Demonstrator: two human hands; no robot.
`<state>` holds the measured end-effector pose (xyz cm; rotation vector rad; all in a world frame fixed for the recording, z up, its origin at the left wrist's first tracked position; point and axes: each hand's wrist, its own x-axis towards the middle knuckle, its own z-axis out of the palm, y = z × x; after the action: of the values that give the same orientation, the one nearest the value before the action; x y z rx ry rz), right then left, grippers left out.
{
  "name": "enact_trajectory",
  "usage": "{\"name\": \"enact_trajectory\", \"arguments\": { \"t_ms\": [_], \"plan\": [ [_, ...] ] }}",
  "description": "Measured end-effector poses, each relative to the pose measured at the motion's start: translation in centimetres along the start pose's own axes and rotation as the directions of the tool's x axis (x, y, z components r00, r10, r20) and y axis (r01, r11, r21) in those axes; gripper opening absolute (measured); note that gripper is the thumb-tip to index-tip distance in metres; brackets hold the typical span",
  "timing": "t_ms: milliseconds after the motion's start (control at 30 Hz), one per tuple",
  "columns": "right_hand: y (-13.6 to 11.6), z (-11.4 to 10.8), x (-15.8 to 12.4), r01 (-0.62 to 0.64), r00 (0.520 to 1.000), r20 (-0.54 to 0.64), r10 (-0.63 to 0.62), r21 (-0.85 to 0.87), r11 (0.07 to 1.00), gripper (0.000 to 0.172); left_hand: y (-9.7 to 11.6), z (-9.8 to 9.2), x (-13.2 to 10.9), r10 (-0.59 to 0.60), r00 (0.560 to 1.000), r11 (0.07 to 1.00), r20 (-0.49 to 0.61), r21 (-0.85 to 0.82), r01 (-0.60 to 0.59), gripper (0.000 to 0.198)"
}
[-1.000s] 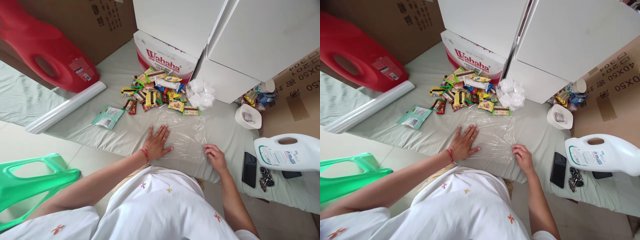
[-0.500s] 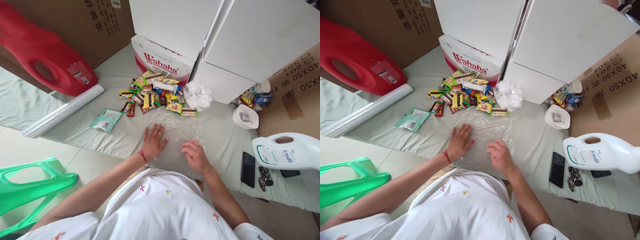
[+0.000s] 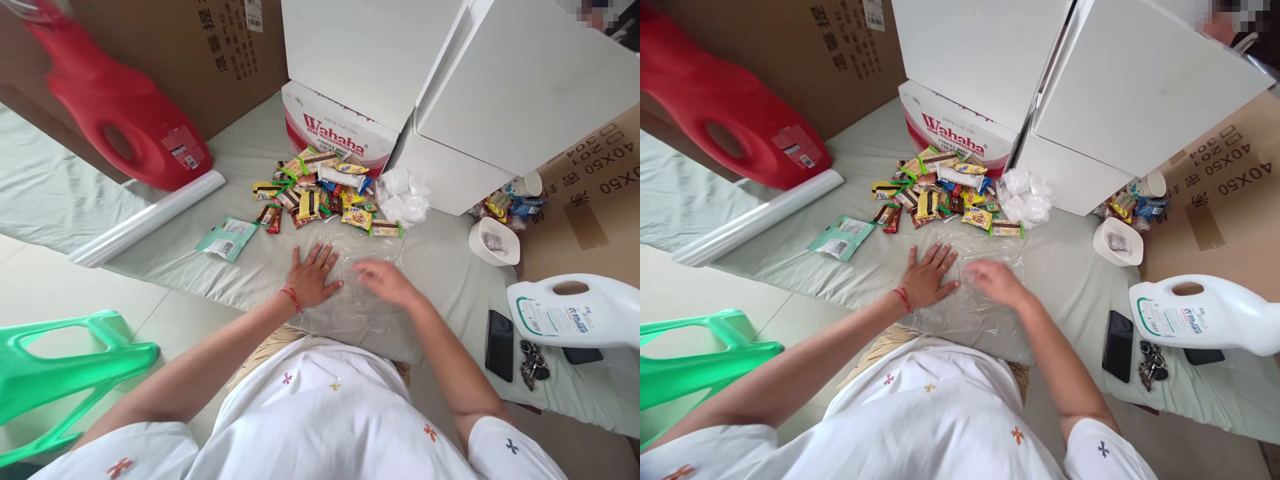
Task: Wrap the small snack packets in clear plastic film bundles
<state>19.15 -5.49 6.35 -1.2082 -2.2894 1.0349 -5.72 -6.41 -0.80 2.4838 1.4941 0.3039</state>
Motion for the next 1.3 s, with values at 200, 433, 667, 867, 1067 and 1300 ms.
{"name": "enact_trajectory", "arguments": {
  "t_ms": [200, 433, 667, 867, 1067, 1300],
  "plan": [
    [6.5, -6.0, 6.6, -0.348, 0.929, -0.271, 0.25, -0.417, 0.84, 0.065, 0.2, -0.3, 0.0, 0.008, 1.0, 1.0, 0.022, 0.013, -0.009, 0.075],
    [7.7, -5.8, 6.2, -0.441, 0.897, -0.253, 0.362, -0.494, 0.749, 0.04, 0.0, -0.2, -0.2, 0.017, 1.0, 1.0, -0.006, -0.009, -0.017, 0.073],
    [6.1, -9.3, 7.0, -0.403, 0.914, -0.142, 0.379, -0.409, 0.819, 0.026, -0.1, 0.0, -0.2, 0.013, 1.0, 0.999, -0.018, -0.042, -0.014, 0.076],
    [1.9, -11.0, 10.5, -0.219, 0.942, -0.18, 0.282, 0.307, 0.926, 0.047, -0.1, -0.1, -0.1, -0.001, 1.0, 0.998, -0.015, -0.065, 0.0, 0.076],
    [-2.2, -9.9, 19.9, -0.061, 0.948, -0.283, 0.145, 0.287, 0.956, 0.049, 0.0, -0.2, -0.2, -0.012, 1.0, 0.999, 0.004, -0.042, 0.012, 0.076],
    [-5.7, -7.8, 34.6, 0.273, 0.951, 0.083, -0.298, -0.677, 0.684, 0.057, -0.1, -0.2, -0.4, -0.009, 1.0, 0.998, -0.01, -0.064, 0.009, 0.077]
  ]
}}
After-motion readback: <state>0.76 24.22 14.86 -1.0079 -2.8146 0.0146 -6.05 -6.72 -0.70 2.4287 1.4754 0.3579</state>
